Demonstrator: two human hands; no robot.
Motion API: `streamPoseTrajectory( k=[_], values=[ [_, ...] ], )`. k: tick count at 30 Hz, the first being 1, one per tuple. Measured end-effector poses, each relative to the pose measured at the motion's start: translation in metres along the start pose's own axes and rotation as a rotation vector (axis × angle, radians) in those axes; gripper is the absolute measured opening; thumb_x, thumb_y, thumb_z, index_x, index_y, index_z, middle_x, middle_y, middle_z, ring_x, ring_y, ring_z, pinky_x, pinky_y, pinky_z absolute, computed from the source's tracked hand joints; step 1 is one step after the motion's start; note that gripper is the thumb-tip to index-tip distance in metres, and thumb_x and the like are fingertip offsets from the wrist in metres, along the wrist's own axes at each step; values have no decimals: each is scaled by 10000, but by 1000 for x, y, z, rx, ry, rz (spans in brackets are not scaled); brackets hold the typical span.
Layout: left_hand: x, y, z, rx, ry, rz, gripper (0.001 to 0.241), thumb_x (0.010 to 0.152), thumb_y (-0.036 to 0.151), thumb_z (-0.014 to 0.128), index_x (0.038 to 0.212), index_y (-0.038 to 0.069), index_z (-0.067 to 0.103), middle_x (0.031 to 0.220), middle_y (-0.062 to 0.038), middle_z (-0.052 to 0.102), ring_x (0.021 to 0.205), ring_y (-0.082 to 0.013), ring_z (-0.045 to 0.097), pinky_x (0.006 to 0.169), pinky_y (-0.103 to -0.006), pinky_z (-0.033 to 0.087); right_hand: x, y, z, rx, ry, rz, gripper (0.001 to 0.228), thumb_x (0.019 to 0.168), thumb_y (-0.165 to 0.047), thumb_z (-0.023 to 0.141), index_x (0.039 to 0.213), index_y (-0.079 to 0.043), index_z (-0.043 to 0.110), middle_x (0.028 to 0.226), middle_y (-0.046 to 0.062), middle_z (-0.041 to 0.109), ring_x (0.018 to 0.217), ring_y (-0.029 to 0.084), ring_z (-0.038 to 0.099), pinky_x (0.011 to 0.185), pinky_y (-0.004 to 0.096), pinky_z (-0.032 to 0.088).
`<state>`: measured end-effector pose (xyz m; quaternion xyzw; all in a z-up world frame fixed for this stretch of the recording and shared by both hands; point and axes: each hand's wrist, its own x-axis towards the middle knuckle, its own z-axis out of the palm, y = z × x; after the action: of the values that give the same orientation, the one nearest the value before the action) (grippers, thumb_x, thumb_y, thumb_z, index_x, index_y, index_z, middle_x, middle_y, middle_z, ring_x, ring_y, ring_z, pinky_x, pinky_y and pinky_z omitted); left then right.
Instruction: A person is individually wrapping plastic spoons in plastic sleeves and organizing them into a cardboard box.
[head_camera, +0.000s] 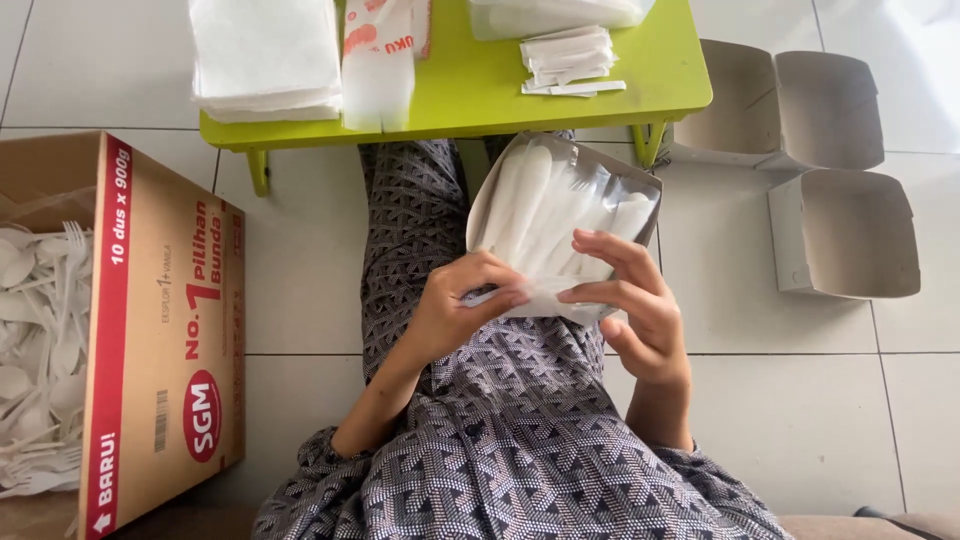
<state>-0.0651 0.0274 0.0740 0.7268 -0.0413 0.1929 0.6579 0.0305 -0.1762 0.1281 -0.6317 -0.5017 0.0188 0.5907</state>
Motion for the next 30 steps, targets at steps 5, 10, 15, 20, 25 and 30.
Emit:
streamPoseTrajectory(
  k=[5,10,15,20,25,30],
  values=[
    [3,-1,7,-41,-32,-6,143,902,254,784,989,141,774,915,-73,751,871,-224,715,876,-389,555,6,20,7,-124,-120,-106,480,972,-455,585,1063,-21,769,1424,315,499,1332,493,541,1141,597,380],
    [15,7,-5,27,22,99,165,878,251,812,970,118,779,902,-71,759,847,-237,731,824,-382,577,28,12,3,-263,-59,-165,506,959,-518,584,1085,-69,780,1429,260,531,1306,436,585,1128,534,425],
    [10,6,-3,-12,30,24,166,895,224,801,1014,110,779,948,-79,758,906,-217,723,865,-378,564,27,9,10,-278,-98,-143,544,971,-551,571,1149,-67,744,1421,279,527,1325,497,534,1096,589,406],
    [19,-30,-6,-117,-13,-8,170,927,226,762,1028,89,767,946,-119,738,887,-220,694,847,-408,568,9,67,23,317,-5,-116,693,911,-599,628,1268,-5,622,1393,330,501,1335,479,518,1082,602,410],
    [51,-73,4,-468,-163,-33,233,883,210,785,963,-1,730,734,-90,646,694,-152,580,672,-301,487,45,94,-6,853,-191,-160,1014,844,-320,803,1579,-10,177,1546,390,313,1503,466,304,1215,600,232],
    [80,-129,67,-1237,-678,-115,317,871,234,798,1100,76,644,836,-117,644,778,-217,606,758,-374,461,83,79,-24,587,-463,85,922,768,-35,882,1544,47,391,1190,188,697,1082,199,668,965,358,546]
  ],
)
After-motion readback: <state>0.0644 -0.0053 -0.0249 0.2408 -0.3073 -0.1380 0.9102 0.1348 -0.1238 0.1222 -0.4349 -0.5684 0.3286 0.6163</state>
